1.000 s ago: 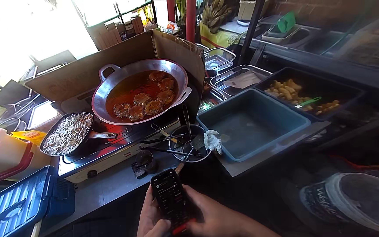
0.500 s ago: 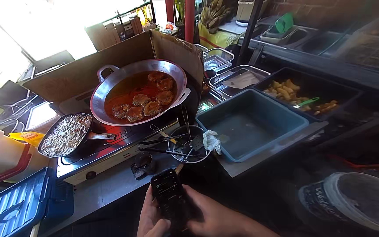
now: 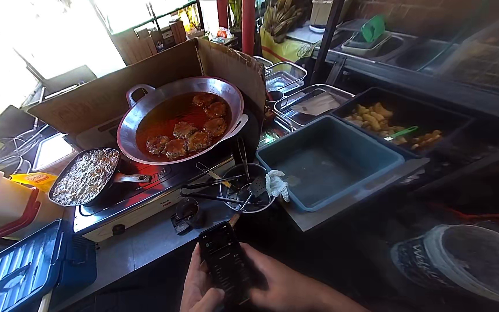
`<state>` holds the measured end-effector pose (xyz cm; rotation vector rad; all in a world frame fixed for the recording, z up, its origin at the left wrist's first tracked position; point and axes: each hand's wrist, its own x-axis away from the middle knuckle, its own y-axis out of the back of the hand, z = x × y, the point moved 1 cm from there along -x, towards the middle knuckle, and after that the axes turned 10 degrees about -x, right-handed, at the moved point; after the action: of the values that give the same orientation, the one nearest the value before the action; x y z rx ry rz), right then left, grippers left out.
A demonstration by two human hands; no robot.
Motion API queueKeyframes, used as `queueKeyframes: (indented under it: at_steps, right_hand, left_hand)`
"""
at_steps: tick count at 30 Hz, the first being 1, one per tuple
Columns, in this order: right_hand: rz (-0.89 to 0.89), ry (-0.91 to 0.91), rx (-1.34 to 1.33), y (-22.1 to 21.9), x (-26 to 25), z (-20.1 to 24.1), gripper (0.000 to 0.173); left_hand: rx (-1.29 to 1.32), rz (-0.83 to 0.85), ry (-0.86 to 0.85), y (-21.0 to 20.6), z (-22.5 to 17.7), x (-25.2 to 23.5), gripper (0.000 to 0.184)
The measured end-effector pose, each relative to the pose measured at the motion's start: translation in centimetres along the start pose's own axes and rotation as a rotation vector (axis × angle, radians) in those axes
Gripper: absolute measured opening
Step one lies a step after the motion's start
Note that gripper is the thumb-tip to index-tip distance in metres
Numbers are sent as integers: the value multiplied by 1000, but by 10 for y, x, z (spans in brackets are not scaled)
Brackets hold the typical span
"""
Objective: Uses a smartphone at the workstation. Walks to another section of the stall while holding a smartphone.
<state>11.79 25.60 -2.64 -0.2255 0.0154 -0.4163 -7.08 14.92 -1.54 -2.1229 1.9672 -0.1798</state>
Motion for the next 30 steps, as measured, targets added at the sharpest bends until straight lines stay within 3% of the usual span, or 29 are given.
queueKeyframes:
  at_steps: [30]
  right_hand:
    - [6, -1, -10, -4, 2, 3, 87]
  left_hand:
    - [-23, -7, 14, -2, -7, 4, 99]
